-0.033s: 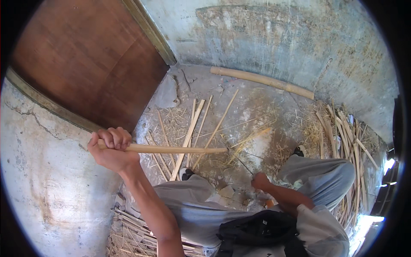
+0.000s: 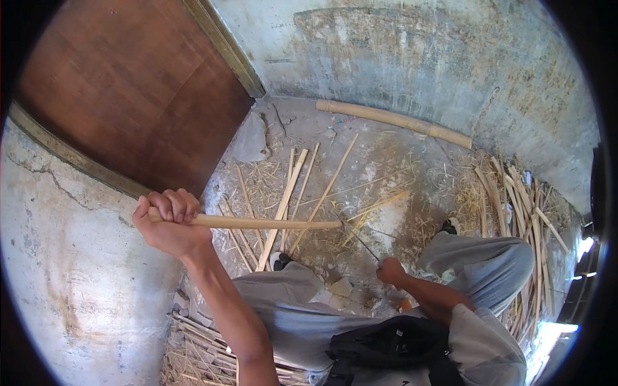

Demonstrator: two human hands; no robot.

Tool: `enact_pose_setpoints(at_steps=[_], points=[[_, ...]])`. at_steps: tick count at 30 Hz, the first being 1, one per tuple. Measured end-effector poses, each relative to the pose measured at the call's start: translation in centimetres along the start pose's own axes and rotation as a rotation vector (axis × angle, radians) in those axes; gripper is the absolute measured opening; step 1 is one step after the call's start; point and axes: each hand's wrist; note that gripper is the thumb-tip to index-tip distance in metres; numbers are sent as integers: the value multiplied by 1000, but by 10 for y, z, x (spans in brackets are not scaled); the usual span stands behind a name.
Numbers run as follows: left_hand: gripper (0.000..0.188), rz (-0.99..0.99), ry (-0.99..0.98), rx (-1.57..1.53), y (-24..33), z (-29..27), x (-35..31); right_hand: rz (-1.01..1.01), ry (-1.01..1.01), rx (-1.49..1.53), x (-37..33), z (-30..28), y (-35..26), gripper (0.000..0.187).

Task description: The person holds a bamboo stick and repeatedly shaves its surface along its length using a knife.

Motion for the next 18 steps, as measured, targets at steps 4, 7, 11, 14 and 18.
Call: enact_pose_setpoints(at_steps=[4, 7, 11, 14, 18], points=[[38, -1, -16, 20, -1, 10, -2, -29, 137, 237, -23, -61, -73, 30], [37, -5, -48, 21, 0, 10, -3, -28, 171, 444, -30, -97, -121, 30], [39, 13, -11, 16, 4, 13, -2, -12, 86, 228, -17, -28, -49, 27], [39, 4, -10, 8, -2, 8, -2, 6, 18, -44, -1, 12, 23, 23], [38, -32, -70, -27, -1, 15, -6, 75, 100, 0, -11, -3, -19, 22]])
Point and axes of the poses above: each hand's wrist, its own x-axis towards the middle knuckle, its own z-axis out of the palm, y = z × x, and after that the axes turned 8 degrees about z, right-handed
